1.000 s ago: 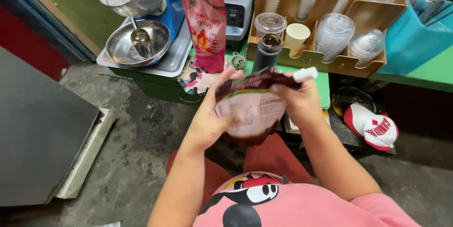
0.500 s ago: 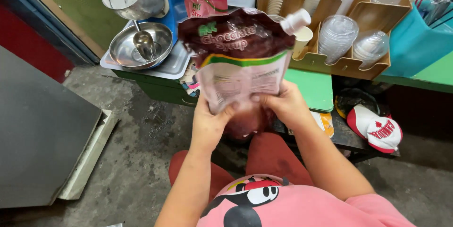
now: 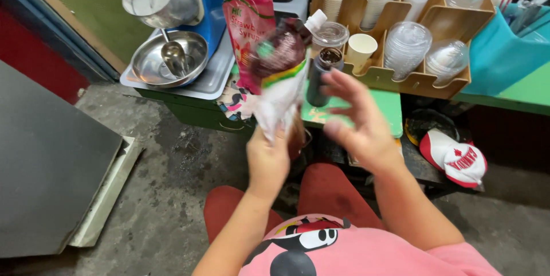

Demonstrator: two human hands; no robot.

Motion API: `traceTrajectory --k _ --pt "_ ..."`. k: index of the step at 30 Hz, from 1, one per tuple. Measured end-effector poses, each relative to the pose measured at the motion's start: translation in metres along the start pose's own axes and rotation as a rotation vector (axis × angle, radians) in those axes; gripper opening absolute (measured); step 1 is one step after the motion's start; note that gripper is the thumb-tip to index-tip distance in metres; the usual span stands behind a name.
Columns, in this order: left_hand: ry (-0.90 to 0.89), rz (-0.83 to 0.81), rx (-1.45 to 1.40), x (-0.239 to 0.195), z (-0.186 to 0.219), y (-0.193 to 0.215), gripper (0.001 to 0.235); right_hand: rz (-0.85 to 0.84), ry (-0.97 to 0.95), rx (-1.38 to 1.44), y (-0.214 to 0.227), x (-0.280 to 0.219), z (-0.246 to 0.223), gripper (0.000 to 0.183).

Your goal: Refilling a squeeze bottle with chocolate syrup from a large pouch

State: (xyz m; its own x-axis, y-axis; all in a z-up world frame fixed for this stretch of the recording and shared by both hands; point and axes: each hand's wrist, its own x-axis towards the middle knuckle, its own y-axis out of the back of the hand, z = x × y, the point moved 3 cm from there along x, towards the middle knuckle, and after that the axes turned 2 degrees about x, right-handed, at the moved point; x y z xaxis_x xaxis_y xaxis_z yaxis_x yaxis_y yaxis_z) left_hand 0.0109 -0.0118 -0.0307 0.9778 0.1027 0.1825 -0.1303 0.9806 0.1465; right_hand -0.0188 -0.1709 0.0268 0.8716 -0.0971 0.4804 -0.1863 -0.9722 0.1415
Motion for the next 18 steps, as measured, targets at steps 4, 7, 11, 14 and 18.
traceTrajectory --k 4,7,11,14,18 --pt "-0.484 -0.339 -0.139 -0.030 0.000 -0.025 0.057 -0.054 -0.037 0.179 -0.021 -0.008 0.015 0.077" --pt "-0.702 -0.426 0.327 -0.039 -0.016 -0.020 0.061 0.184 -0.085 -0.076 -0.005 -0.019 0.047 0.044" --pt "-0.315 -0.203 -0.127 -0.018 -0.040 0.011 0.077 0.116 -0.118 -0.011 0.016 -0.036 0.097 0.024" --pt "-0.223 -0.427 -0.457 0.010 -0.044 0.000 0.097 -0.007 -0.034 0.121 0.018 -0.047 0.106 0.026" --pt "0.021 -0.350 -0.489 0.024 -0.056 -0.005 0.054 -0.073 -0.017 0.038 0.031 -0.046 0.089 0.025"
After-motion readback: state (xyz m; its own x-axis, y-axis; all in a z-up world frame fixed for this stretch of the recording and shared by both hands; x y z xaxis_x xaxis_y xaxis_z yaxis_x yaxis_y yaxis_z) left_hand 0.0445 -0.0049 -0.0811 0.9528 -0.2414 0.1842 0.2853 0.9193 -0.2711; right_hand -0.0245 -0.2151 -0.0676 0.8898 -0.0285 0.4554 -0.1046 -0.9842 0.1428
